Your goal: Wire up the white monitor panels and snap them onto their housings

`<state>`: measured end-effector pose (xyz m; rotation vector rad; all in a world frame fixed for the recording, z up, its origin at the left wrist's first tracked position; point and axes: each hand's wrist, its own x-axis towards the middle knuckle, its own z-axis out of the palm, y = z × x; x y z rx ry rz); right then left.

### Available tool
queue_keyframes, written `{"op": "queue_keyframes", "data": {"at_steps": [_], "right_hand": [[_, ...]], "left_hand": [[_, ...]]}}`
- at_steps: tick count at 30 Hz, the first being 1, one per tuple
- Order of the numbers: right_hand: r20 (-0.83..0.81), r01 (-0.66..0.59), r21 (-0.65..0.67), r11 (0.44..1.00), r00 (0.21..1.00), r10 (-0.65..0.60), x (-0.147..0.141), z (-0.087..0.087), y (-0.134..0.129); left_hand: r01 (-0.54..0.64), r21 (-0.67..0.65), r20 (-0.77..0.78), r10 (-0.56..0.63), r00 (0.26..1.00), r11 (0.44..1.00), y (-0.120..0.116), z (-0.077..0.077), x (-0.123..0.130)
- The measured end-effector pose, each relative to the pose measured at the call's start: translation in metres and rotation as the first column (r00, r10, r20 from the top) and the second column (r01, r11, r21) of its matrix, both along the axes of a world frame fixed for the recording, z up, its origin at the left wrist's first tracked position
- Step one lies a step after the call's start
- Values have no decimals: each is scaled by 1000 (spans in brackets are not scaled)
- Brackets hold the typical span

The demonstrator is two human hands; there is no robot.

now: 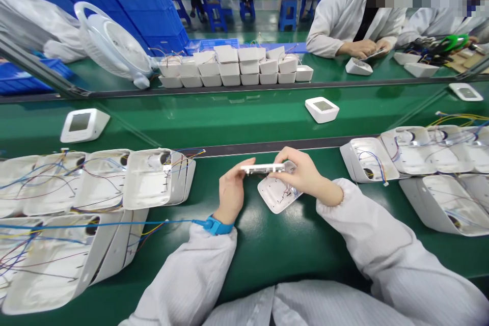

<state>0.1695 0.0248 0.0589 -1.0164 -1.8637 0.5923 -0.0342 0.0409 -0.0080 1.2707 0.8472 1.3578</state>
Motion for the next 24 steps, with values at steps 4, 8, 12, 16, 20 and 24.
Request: {"op": "queue_keyframes", "data": {"at_steps": [4, 8, 12, 16, 20, 24], "right_hand": [[512, -221, 299, 929, 858, 39, -11, -2, -6], [656, -325, 245, 914, 750, 91, -11, 1, -7], [313, -135, 225, 965, 948, 59, 12, -3, 10], [279, 8, -78, 997, 960, 14, 23, -15, 22], [576, 129, -183, 975, 818, 0, 9, -9, 13], [786, 26, -62, 998, 617, 33, -8, 6, -5]], "left_hand": [[187, 137, -375, -124, 919, 973, -4, 6, 2], [281, 114, -572, -168, 803, 953, -15, 8, 10], [243, 134, -464, -156, 872, 961, -17, 7, 12], [236, 198, -354, -155, 922, 951, -18, 7, 12], [226, 136, -154, -204, 967, 965, -26, 3, 14], [272, 57, -3, -272, 962, 961, -30, -3, 15]]}}
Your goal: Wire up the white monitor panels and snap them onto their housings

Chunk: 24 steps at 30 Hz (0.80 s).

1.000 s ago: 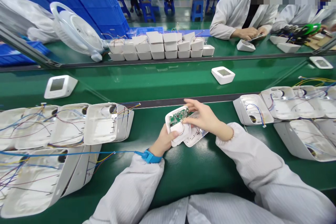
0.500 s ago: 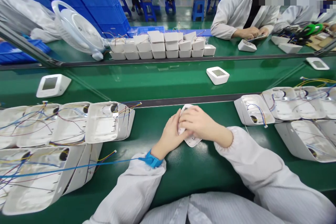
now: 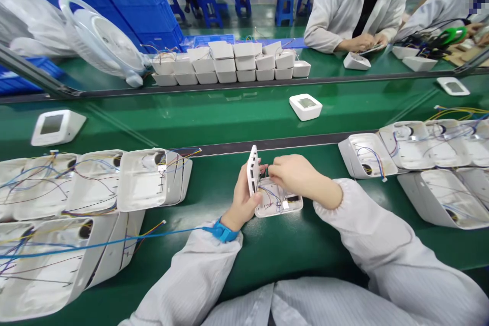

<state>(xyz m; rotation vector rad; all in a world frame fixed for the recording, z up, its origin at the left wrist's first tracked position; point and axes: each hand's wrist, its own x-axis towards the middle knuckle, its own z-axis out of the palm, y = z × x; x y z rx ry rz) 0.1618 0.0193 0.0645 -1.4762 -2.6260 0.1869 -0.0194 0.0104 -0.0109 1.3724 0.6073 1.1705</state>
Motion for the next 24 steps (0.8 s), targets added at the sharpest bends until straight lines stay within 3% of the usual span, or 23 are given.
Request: {"op": "queue_keyframes", "data": {"at_steps": [5, 12, 18, 24], "right_hand": [[143, -64, -21, 998, 988, 66, -16, -6, -13], [-62, 33, 14, 999, 998, -32, -14, -23, -5], [-323, 102, 40, 994, 943, -83, -9, -34, 2], [-338, 46, 42, 998, 941, -29, -9, -35, 4]], "left_hand": [[52, -21, 50, -51, 997, 998, 0, -1, -1], [-13, -69, 50, 17, 999, 998, 3, -6, -2], [-22, -54, 128, 29, 991, 998, 5, -10, -3], [-18, -63, 137, 26, 990, 998, 7, -11, -3]]}}
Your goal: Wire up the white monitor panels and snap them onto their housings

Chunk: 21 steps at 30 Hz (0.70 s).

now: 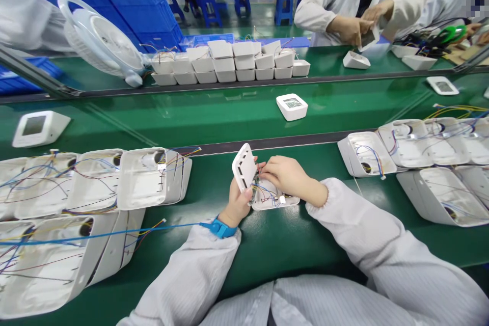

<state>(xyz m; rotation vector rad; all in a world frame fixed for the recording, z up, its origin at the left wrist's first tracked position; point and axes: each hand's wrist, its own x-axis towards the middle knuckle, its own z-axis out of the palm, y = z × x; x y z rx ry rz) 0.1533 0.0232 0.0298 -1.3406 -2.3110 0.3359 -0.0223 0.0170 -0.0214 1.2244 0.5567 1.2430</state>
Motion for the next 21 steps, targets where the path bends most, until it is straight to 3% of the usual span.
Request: {"op": "queue_keyframes", "data": {"at_steps": [21], "right_hand": [[23, -67, 91, 994, 998, 66, 0, -1, -1]], "left_hand": [[20, -39, -89, -23, 996, 999, 3, 6, -4]]}}
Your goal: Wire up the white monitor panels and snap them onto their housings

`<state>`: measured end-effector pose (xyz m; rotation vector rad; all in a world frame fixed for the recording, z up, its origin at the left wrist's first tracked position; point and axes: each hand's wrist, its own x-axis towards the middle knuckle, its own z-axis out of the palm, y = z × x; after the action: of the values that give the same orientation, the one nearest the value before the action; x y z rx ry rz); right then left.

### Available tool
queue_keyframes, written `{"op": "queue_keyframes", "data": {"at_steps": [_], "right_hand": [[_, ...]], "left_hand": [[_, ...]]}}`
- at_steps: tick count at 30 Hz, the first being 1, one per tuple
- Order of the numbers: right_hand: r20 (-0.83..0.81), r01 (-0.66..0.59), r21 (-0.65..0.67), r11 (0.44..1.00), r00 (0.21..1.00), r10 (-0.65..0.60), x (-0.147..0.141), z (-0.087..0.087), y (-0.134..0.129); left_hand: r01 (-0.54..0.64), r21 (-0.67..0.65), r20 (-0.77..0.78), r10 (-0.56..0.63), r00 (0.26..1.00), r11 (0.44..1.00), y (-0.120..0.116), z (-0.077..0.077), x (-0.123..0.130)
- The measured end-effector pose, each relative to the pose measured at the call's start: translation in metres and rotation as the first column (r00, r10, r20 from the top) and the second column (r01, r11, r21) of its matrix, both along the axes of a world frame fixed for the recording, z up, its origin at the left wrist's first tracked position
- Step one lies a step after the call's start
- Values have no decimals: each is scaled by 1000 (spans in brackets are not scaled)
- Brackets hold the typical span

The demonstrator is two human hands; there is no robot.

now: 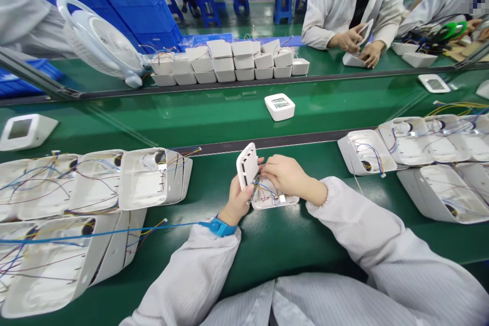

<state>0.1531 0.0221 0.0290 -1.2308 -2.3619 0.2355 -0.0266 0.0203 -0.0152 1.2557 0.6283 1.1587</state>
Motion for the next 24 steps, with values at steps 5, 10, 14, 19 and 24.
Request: {"op": "queue_keyframes", "data": {"at_steps": [5, 10, 14, 19, 24], "right_hand": [[45, 8, 8, 1000, 999, -8, -2, -2, 1], [121, 34, 53, 998, 992, -40, -3, -4, 1], [158, 29, 65, 997, 987, -39, -4, -7, 1], [142, 57, -16, 998, 988, -54, -5, 0, 3], [134, 149, -202, 968, 983, -123, 10, 32, 0]], "left_hand": [[31, 14, 7, -31, 1000, 999, -1, -5, 0], [16, 44, -27, -15, 1000, 999, -1, -9, 0], [48, 117, -86, -38, 996, 992, -2, -8, 0], [70, 117, -111, -57, 992, 991, -2, -8, -1], [51, 98, -17, -49, 999, 994, -1, -5, 2]]}}
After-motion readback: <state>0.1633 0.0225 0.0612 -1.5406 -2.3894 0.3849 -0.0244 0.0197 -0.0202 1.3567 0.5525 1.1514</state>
